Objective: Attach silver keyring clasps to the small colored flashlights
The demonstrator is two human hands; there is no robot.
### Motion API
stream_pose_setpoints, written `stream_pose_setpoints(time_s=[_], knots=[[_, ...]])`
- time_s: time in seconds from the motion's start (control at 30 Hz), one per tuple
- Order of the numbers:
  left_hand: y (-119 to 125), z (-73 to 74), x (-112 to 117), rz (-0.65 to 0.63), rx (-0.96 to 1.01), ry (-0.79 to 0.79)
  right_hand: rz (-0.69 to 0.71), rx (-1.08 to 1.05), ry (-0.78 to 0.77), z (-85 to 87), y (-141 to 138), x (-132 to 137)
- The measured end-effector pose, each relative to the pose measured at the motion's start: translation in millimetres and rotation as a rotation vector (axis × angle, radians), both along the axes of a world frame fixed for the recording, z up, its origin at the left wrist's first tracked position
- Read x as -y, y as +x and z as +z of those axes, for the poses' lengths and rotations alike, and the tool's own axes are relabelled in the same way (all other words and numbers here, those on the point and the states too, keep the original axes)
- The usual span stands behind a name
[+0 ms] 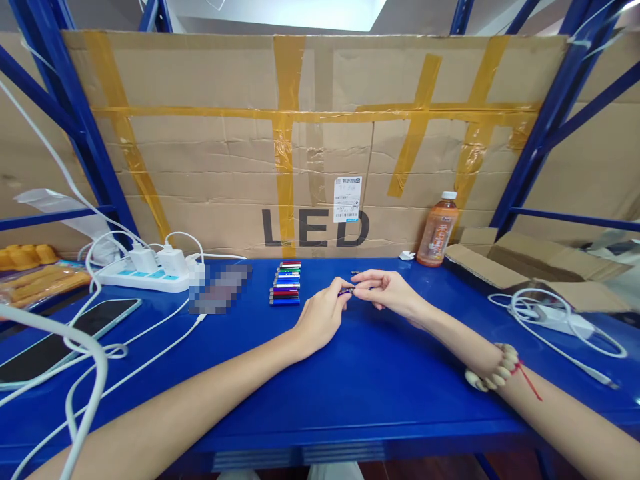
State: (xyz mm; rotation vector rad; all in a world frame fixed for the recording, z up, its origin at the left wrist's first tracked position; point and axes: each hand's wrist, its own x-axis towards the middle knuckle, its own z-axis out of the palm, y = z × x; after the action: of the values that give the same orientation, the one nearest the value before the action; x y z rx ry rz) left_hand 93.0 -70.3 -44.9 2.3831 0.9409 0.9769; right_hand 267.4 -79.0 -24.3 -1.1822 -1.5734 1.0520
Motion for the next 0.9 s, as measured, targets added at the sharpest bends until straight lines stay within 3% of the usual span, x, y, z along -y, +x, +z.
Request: stream_pose_setpoints(time_s=[0.2, 0.43, 0.9], knots=[[0.9, -1.0, -1.2, 0.024, 0.015, -0.03, -0.016, 0.021, 0.025, 1.0, -4.3, 2.0], [-0.6, 0.4, 1.2, 0.019, 0.004, -0.022, -0.042, 0.05, 0.192, -2.7, -1.7, -2.4], [-4.1, -2.8, 4.1, -0.107, -0.006, 0.034, 0.073, 0.024, 0.092, -1.2, -1.8, 4.6]])
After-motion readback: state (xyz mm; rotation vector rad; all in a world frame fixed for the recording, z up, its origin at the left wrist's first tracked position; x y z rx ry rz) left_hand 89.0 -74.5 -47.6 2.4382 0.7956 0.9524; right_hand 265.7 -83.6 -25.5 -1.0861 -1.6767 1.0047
